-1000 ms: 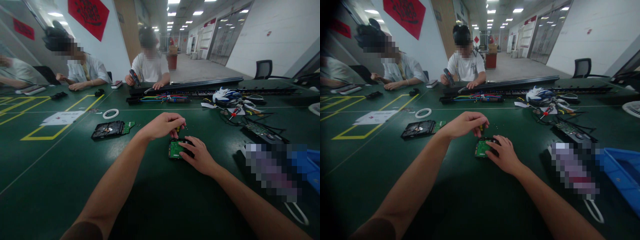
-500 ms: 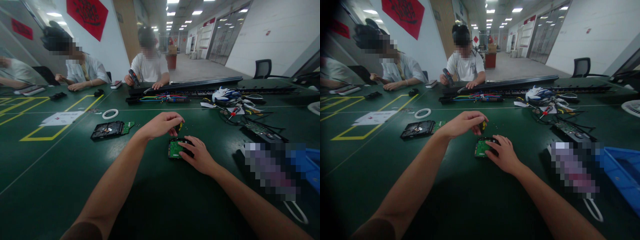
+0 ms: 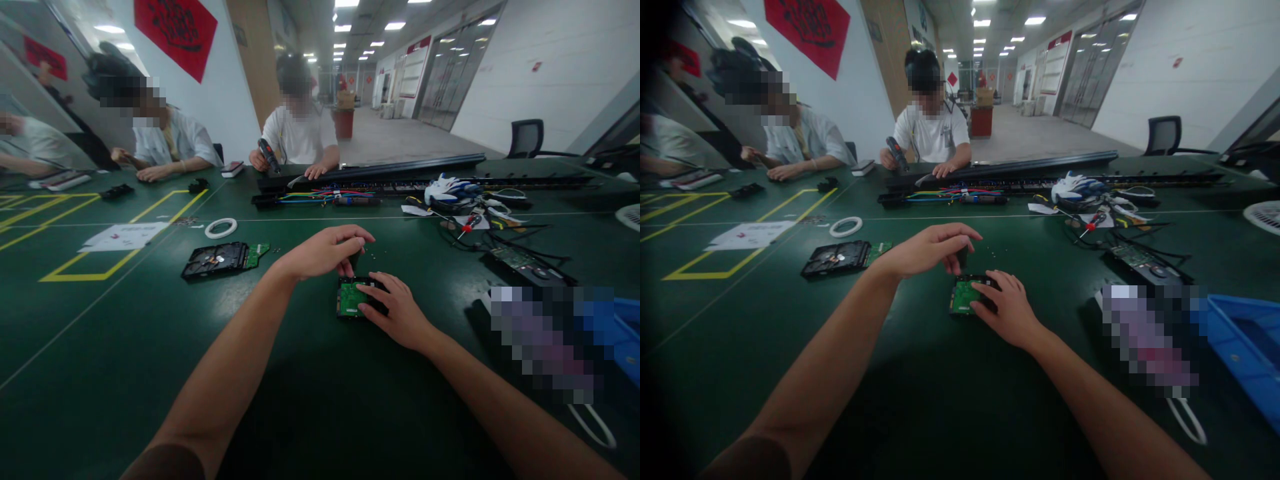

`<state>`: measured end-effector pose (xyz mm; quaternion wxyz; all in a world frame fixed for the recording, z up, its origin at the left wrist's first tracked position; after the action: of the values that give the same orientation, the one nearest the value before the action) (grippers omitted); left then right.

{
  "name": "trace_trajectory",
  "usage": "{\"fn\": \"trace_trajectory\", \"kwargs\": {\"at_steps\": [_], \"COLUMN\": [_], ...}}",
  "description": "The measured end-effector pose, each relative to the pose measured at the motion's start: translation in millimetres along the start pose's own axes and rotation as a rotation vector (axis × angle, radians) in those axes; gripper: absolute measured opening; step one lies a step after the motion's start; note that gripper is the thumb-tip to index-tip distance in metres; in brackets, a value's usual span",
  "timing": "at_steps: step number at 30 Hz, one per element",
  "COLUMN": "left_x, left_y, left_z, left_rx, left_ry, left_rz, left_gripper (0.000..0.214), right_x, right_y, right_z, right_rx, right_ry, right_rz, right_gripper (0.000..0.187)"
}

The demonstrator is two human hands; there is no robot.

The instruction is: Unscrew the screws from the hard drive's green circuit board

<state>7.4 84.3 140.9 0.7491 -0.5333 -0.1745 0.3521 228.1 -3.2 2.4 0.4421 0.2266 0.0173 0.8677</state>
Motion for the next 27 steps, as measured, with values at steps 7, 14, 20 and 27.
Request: {"fn": "trace_trajectory", "kwargs": {"at_steps": [7,14,20,27], "left_x": [2.3,3.3,5.5,6.2], "left_y": [3.2,4.6,7.7,8.8], "left_z": [-1.7,-0.2,1.1,1.1], "left_rx": [-0.069,-0.174,-0.067,-0.006], "left_ry": [0.036,0.050,-0.018,-0.052], "left_rz": [0.007,0.060,0.011,-0.017], "left_gripper": [0.030,0.030,0.030,0.032], "right_x": [1.4,0.1,0.7,0.4], "right_y": [1.0,-0.2,1.8,0.7], "right_z": [1.4,0.3,2.4,2.0], "right_rx": [0.002,0.000,0.011,0.017], "right_ry": [0.000,-0.005,-0.004,-0.003], "right_rz": [0.000,0.004,-0.006,-0.005], "right_gripper": [0.045,0.045,0.045,0.044]}}
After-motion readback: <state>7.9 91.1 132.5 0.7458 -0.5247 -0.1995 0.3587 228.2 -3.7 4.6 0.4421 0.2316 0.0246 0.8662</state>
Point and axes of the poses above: each hand's wrist, its own x-axis towards the middle knuckle, its own z-axis out of the back of the hand, y = z × x, the point moved 1 cm from there along x, towards the middle knuckle, and after that the axes turned 11 degrees about z, right-handed, at the moved point
